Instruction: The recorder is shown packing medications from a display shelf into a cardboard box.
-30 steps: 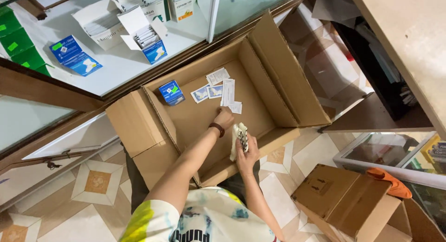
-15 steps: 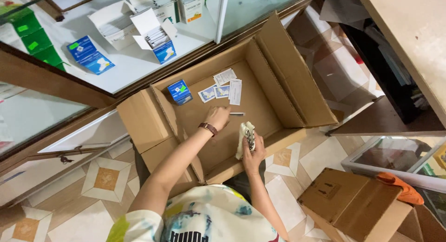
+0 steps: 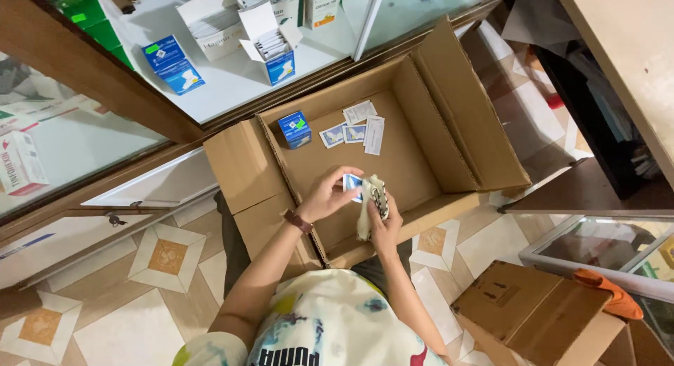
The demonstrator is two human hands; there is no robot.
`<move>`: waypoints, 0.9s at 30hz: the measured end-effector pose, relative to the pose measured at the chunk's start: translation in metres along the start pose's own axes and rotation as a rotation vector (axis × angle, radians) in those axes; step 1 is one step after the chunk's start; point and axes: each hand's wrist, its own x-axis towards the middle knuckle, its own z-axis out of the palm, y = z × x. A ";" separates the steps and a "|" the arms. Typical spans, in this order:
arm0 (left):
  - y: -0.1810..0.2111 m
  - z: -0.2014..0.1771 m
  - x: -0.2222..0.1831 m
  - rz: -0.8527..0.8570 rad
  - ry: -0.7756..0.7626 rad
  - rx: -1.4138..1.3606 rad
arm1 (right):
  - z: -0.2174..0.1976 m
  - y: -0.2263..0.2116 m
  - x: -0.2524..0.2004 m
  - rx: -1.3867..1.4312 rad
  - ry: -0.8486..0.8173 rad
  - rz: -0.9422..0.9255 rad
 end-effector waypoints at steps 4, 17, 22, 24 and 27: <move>0.014 -0.007 -0.010 0.204 -0.083 0.282 | 0.006 -0.003 -0.007 0.155 -0.050 0.127; -0.036 -0.026 -0.019 0.148 -0.110 -0.001 | -0.003 -0.059 -0.004 0.281 -0.128 0.379; -0.048 -0.026 -0.020 -0.020 -0.112 -0.576 | 0.000 -0.095 0.012 0.293 -0.064 0.273; -0.048 -0.019 -0.020 -0.015 -0.057 -0.801 | 0.003 -0.087 0.019 0.132 -0.064 0.084; -0.059 -0.002 -0.022 -0.108 -0.036 -0.950 | 0.029 -0.113 0.028 -0.225 -0.067 -0.330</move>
